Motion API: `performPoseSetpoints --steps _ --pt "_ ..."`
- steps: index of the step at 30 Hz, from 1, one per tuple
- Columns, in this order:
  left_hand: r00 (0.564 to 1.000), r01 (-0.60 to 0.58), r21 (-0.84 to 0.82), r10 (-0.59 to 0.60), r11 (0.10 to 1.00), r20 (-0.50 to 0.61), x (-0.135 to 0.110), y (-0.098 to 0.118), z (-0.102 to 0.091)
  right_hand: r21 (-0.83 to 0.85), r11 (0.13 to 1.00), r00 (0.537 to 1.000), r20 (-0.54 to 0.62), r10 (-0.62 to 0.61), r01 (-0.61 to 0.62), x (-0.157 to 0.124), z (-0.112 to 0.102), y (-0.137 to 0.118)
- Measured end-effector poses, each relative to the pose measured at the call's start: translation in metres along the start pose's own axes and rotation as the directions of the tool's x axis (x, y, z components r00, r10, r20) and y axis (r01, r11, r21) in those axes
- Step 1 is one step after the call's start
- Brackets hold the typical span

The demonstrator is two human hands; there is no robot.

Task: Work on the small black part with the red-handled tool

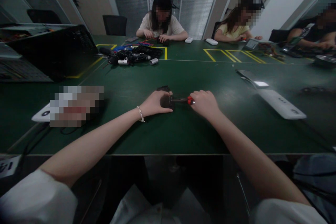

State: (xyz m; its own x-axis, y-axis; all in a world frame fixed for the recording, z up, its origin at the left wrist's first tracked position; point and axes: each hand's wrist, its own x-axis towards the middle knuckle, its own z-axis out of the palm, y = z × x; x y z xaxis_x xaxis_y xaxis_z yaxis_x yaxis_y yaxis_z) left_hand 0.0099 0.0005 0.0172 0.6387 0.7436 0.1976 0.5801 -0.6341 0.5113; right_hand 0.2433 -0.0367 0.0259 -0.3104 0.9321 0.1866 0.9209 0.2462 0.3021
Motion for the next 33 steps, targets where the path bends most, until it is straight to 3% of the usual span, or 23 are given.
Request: performPoseSetpoints --steps 7,33 --pt "0.998 0.057 -0.094 -0.058 0.994 -0.010 0.0005 -0.0025 0.0022 -0.001 1.000 1.000 -0.007 -0.007 0.007 -0.0003 -0.0012 -0.0003" --pt "0.999 0.026 -0.075 -0.028 0.997 -0.025 0.0017 -0.0016 0.0009 0.018 1.000 1.000 0.000 0.009 -0.009 0.0012 0.0026 0.0012"
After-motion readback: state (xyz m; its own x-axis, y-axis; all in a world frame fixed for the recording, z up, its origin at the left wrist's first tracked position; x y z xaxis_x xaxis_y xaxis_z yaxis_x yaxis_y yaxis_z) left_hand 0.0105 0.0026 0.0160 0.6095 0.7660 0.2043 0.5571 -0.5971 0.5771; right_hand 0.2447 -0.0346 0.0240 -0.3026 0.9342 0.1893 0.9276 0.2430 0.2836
